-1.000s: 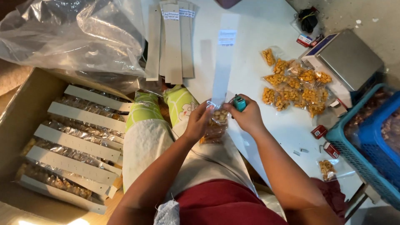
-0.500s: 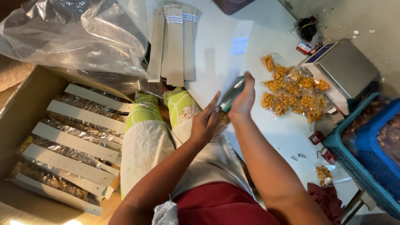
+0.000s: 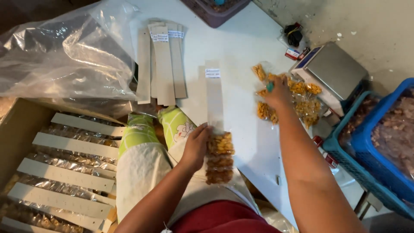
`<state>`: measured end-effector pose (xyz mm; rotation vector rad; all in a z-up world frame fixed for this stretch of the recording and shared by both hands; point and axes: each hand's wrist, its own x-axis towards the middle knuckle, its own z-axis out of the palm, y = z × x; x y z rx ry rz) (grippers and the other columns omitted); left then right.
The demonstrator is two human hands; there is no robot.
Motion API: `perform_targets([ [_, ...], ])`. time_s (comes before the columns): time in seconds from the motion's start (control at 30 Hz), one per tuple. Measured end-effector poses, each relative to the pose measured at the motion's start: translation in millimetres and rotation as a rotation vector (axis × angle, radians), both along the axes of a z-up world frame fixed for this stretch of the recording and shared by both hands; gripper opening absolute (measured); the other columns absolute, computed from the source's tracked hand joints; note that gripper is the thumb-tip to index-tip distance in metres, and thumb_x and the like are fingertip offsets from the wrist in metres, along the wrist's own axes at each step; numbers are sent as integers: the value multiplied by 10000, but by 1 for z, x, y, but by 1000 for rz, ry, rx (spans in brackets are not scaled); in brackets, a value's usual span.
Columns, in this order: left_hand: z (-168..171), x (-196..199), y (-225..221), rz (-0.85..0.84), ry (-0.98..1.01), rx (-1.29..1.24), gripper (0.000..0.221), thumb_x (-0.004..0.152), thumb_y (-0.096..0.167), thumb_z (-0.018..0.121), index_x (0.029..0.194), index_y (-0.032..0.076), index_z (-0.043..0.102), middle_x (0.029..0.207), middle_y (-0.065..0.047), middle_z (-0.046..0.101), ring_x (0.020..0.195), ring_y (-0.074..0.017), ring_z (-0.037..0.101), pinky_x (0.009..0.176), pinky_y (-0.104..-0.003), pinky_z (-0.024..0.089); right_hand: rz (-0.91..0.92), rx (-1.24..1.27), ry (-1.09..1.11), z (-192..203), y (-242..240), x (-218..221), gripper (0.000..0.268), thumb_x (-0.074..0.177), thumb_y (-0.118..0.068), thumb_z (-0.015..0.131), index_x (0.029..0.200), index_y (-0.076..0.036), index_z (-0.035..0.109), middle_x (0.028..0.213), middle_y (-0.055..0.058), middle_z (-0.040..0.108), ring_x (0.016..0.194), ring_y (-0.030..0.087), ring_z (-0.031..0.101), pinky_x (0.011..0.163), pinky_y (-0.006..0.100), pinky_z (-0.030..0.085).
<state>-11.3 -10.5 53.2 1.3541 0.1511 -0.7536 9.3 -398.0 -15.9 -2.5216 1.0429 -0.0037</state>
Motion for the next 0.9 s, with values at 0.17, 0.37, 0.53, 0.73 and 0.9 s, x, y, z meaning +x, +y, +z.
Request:
perform_targets([
  [0.17,-83,30,1,167,39,-29,420,962,245,647,1334,52,668,1160,-214,685,1035,-309,665,928,-463,525,136,-132,394,23,67,-48,904,786,-198,725,1591,-377,354,1666,96,256,1509,527,196,1006,792,403],
  [0.37,-85,41,10,149,49,-53,419,922,269,754,1225,-1,650,1094,-178,641,1026,-275,629,920,-455,504,176,1,399,52,101,-93,897,850,-163,647,1639,-368,272,1722,111,190,1555,470,154,1125,718,314],
  [0.53,-67,37,13,113,17,-74,355,922,285,792,1126,17,679,1088,-154,682,1071,-228,631,963,-450,515,202,36,167,38,69,-85,617,879,-200,595,1489,-262,528,1584,133,471,1362,455,515,1083,604,447],
  [0.73,-84,43,24,85,-13,-72,362,949,284,761,1180,46,616,1086,-188,692,1050,-285,647,921,-484,538,412,-65,374,26,69,-41,530,873,-253,636,1402,-250,626,1393,74,673,1240,355,666,1058,489,521],
  [0.9,-85,46,32,84,12,-46,364,945,320,777,1137,57,615,1120,-199,711,1087,-294,660,937,-510,528,281,-223,169,35,81,-30,514,776,-381,741,1220,-129,683,1250,101,649,1003,425,732,898,532,579],
])
